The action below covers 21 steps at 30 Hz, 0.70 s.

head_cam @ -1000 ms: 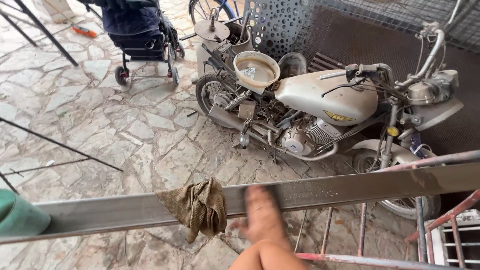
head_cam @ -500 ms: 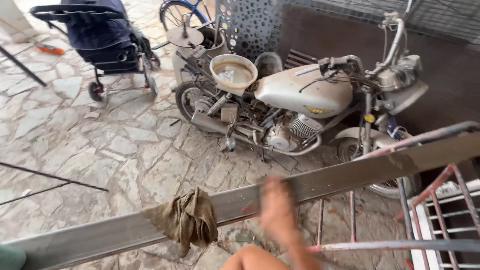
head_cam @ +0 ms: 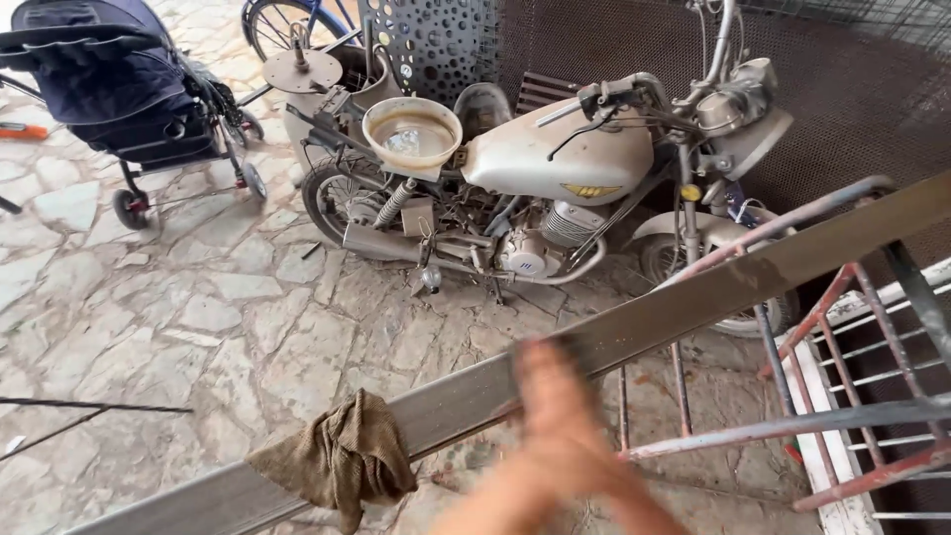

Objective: Sanding a long metal beam using a sanding block and wiping it with a cloth

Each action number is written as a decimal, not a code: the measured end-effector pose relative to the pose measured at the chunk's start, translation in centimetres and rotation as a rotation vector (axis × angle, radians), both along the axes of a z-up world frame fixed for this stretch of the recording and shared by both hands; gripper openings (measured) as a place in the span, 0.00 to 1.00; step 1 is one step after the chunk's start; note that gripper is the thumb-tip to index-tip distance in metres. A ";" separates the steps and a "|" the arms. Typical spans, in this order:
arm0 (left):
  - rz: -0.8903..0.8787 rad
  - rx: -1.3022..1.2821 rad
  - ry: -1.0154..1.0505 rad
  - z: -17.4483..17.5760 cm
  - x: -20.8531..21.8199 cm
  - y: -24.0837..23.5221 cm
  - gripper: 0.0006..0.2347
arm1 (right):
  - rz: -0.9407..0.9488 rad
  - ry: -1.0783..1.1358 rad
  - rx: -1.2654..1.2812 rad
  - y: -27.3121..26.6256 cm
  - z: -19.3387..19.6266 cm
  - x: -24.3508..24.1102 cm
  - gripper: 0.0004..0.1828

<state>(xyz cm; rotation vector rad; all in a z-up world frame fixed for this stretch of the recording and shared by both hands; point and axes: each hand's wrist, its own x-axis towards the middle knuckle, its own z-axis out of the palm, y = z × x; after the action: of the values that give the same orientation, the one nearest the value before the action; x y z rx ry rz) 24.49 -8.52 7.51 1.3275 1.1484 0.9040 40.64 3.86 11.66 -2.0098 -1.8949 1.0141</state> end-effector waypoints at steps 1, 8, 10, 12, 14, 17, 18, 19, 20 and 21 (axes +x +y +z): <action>-0.009 -0.002 -0.001 1.7 -1.7 4.5 0.17 | 0.015 -0.304 0.136 1.5 -1.0 4.0 0.50; 0.323 0.422 1.117 -4.4 -13.1 13.6 0.25 | -0.190 0.007 -0.155 0.2 10.3 -7.5 0.36; 0.298 0.286 1.149 -6.2 -13.3 14.7 0.26 | 0.261 -0.068 0.106 -2.1 1.3 -9.2 0.39; 0.267 0.148 1.186 -6.5 -13.4 15.0 0.29 | 0.704 -0.135 0.370 -2.4 -1.5 -8.6 0.68; 0.292 0.223 1.055 -5.3 -13.3 14.3 0.22 | 0.281 -0.277 0.152 -1.0 1.8 -5.4 0.47; 0.266 0.208 1.020 -5.0 -13.4 14.5 0.18 | 0.169 -0.536 0.560 3.9 -7.2 2.4 0.67; 0.267 0.204 1.024 -5.0 -13.5 14.5 0.18 | 0.173 -0.532 0.558 3.9 -1.1 -1.9 0.67; 0.229 0.169 1.003 -4.9 -13.6 14.4 0.19 | 0.196 -0.496 0.115 2.6 5.0 -6.1 0.42; 0.195 0.143 0.978 -4.7 -13.5 14.7 0.19 | 0.217 -0.447 -0.318 0.1 11.1 -10.2 0.24; 0.200 0.146 0.977 -5.0 -13.4 14.8 0.19 | 0.218 -0.449 -0.312 -0.8 5.8 -10.4 0.24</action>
<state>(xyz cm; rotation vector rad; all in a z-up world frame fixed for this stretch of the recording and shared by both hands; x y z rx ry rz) 11.06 6.30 2.47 1.8717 2.0069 0.4490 30.25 3.11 17.50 -2.4108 -2.3490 1.0297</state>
